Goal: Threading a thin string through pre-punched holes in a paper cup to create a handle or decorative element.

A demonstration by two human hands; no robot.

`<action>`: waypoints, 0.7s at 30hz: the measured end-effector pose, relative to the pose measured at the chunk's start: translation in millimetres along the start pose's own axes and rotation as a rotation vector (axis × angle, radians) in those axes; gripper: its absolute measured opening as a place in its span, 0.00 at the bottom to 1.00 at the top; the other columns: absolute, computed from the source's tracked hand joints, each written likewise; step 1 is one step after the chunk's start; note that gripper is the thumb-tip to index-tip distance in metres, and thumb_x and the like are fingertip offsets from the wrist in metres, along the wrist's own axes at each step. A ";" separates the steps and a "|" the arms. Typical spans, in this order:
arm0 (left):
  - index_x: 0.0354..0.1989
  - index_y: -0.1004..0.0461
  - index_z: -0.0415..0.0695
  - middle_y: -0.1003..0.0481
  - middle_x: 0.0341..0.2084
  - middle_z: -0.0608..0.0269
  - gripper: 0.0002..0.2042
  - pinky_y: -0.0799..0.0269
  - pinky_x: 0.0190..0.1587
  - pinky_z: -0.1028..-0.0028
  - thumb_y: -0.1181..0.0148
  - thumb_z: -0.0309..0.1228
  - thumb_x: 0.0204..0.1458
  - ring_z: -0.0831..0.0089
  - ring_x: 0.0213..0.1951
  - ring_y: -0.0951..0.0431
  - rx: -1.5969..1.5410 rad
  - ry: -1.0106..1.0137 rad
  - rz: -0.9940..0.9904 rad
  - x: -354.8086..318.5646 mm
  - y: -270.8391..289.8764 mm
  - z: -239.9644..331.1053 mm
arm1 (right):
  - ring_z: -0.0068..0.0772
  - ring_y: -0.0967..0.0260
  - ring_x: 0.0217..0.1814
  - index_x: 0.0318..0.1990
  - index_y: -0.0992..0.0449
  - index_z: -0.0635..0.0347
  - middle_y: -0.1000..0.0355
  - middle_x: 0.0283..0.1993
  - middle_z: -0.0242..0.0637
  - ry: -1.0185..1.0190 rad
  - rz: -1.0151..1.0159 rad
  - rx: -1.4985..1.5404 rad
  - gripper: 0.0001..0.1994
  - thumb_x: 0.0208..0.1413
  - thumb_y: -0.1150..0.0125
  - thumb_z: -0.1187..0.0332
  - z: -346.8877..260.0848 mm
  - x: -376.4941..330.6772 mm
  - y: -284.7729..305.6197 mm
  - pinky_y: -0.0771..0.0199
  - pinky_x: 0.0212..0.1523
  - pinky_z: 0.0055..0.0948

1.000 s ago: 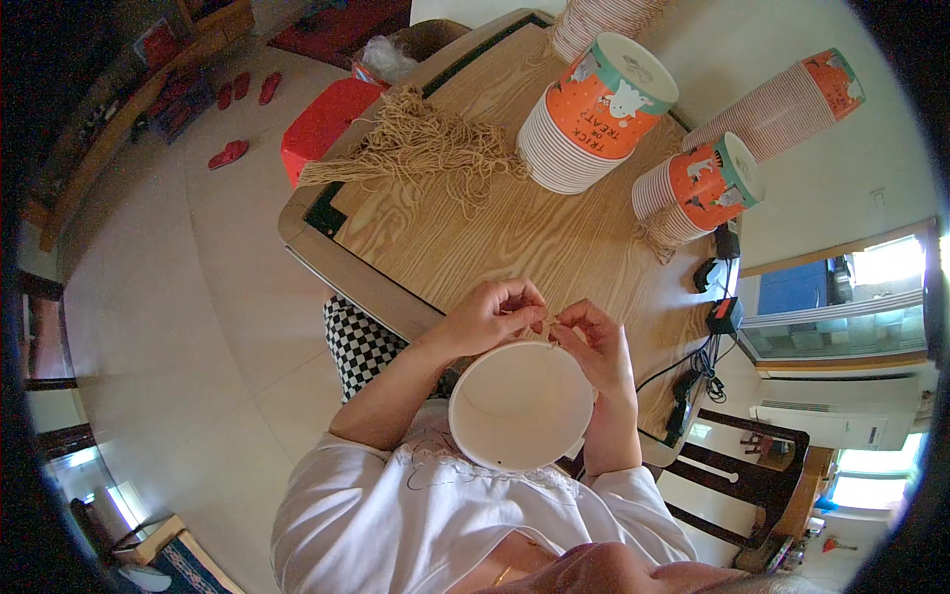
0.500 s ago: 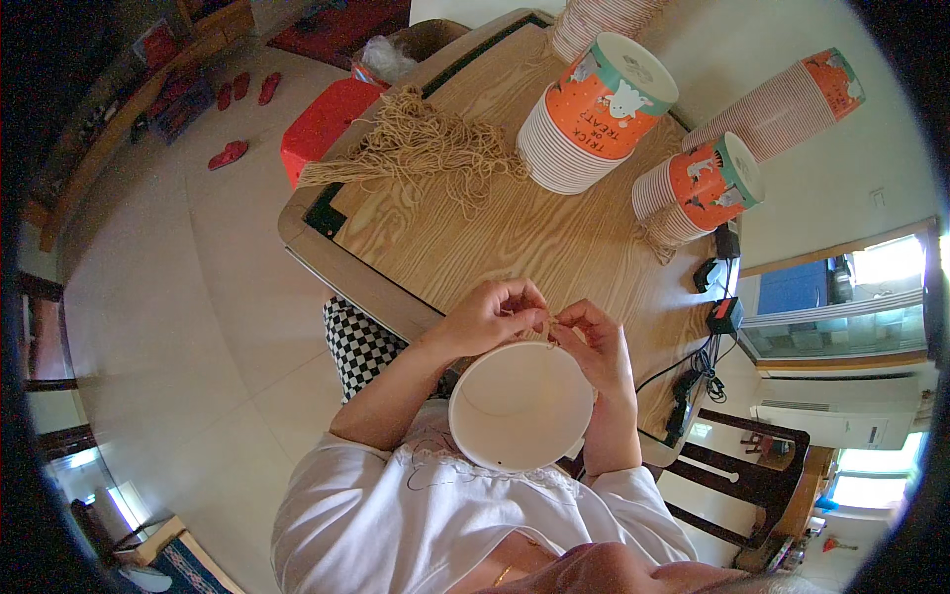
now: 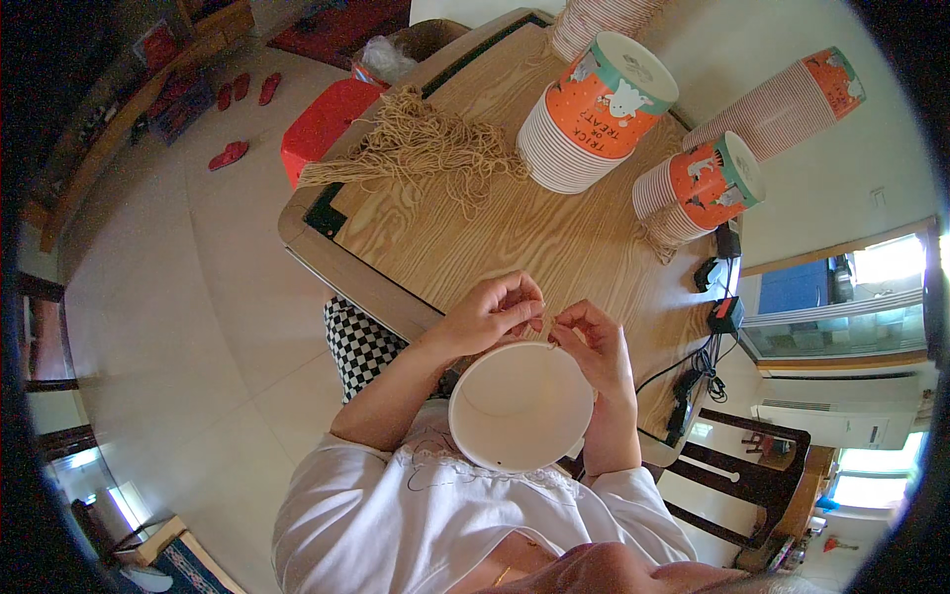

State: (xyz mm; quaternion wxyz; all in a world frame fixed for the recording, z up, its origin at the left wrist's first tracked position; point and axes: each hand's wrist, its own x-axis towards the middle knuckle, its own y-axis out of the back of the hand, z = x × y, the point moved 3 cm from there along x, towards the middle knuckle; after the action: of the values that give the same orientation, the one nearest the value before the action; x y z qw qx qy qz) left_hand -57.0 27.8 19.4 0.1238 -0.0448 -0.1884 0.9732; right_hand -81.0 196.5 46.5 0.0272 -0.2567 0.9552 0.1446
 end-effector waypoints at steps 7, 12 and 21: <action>0.34 0.34 0.41 0.30 0.25 0.68 0.04 0.34 0.28 0.82 0.50 0.28 0.55 0.83 0.29 0.29 -0.034 0.016 0.021 -1.0 0.5 -0.7 | 0.20 0.33 0.34 0.31 0.29 0.64 0.31 0.29 0.30 -0.005 -0.015 0.014 0.03 0.48 0.42 0.78 -0.9 -0.2 -0.1 0.33 0.37 0.20; 0.36 0.35 0.41 0.30 0.24 0.69 0.05 0.33 0.28 0.82 0.50 0.28 0.55 0.83 0.29 0.28 -0.060 0.054 0.056 -1.6 3.7 -3.9 | 0.21 0.33 0.34 0.31 0.30 0.64 0.32 0.29 0.30 -0.010 -0.018 0.020 0.03 0.49 0.43 0.78 1.8 -0.1 -0.1 0.32 0.37 0.21; 0.35 0.29 0.40 0.27 0.26 0.67 0.07 0.32 0.33 0.80 0.43 0.28 0.49 0.82 0.30 0.28 0.205 -0.101 -0.053 0.2 -2.0 -1.5 | 0.21 0.32 0.34 0.31 0.30 0.64 0.31 0.29 0.31 -0.003 -0.015 0.025 0.03 0.49 0.43 0.77 -1.0 -0.3 -0.5 0.32 0.37 0.21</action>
State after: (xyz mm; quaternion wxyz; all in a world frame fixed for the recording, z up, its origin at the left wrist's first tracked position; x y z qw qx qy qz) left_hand -56.6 30.2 18.8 0.1439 0.0221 -0.0949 0.9848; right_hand -80.4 196.0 47.3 0.0326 -0.2632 0.9550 0.1330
